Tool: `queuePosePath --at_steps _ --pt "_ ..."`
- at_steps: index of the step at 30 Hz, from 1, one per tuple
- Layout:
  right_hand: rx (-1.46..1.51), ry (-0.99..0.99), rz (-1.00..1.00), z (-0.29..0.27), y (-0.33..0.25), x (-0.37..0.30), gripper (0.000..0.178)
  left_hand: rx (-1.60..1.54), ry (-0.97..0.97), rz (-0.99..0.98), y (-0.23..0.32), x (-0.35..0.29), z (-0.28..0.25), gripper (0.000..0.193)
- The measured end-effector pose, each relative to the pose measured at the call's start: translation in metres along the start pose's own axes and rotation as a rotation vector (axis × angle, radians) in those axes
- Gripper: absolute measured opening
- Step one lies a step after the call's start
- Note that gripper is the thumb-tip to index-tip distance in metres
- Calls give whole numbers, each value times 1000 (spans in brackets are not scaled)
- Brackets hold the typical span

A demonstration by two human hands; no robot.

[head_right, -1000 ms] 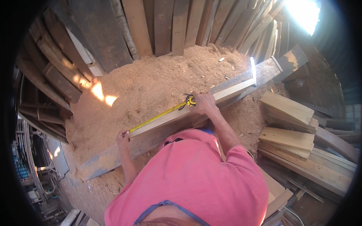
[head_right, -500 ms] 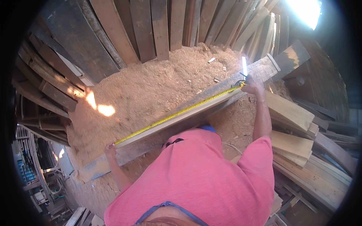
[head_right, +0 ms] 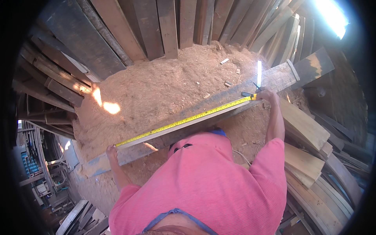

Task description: The person measures and marks wooden planks using a tape measure, square, and pencil. They handle several planks, place them on a workbench, and mark cut lines before setting them aside.

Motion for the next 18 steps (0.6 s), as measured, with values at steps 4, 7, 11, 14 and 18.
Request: queuePosePath --at_steps 4,7,11,14,18 --pt "-47 -26 -15 9 7 10 50 74 29 -32 0 -3 -2 9" --pt "-37 130 32 21 12 19 45 35 -26 -37 2 -10 -4 8" --pt "-39 449 -70 28 -5 34 46 -64 -59 -35 2 -15 -3 10" --pt "194 566 -380 50 -68 25 50 -116 -209 0 2 -15 -6 14" --pt "479 360 -387 83 -205 -11 45 -43 -297 -71 -6 -17 -14 25"
Point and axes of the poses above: each hand's wrist, its own x-axis towards the middle knuckle, its own z-axis out of the palm, y = z × x, the point moved 3 cm from there along x, towards the middle knuckle, and after that the axes turned 9 degrees about -z, right-handed, at the moved point
